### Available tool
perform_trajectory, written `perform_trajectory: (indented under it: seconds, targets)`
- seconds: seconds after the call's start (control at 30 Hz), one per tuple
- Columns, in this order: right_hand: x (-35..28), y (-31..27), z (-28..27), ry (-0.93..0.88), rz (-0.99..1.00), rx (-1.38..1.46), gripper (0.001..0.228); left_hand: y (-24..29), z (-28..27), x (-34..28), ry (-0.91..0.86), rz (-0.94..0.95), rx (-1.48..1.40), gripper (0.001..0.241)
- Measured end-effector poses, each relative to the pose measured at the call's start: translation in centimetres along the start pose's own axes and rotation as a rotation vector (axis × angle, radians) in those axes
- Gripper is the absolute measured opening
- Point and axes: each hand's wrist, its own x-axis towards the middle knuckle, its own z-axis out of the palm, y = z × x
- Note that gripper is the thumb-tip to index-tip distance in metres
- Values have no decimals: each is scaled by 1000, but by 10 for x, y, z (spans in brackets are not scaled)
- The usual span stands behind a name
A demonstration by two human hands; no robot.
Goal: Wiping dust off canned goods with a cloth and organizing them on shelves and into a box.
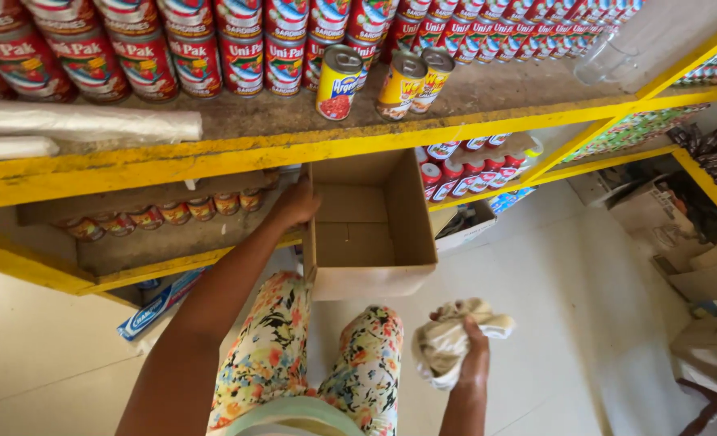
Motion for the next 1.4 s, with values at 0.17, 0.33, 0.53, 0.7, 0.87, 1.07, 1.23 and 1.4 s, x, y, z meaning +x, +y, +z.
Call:
perform_trajectory:
  seconds: [0.17, 0.33, 0.53, 0.7, 0.87, 1.07, 1.23, 1.4]
  targets:
    - [46, 6, 18, -65, -174, -50, 38, -7, 10, 25, -38, -167, 57, 59]
    - [121, -50, 48, 59, -239, -223, 64, -7, 2, 35, 8, -165, -21, 60]
    - [266, -171, 170, 145, -608, -166, 69, 92, -78, 9, -98, -247, -22, 50]
    - [341, -244, 244, -43, -1039, -979, 36, 162, -80, -5, -178, -277, 288, 44]
    - [260, -249, 285, -937, -879, -830, 81, 227, -131, -50, -706, -50, 134, 40]
    - [274, -198, 308, -858, -428, -606, 107, 356, -209, -14, -118, 111, 86, 70]
    - [278, -180, 297, -682, -483, -744, 79, 371, -197, 42, 41, 35, 285, 84]
    - [248, -206, 296, -434, -367, -775, 85, 326, -152, 85, 140, 171, 391, 74]
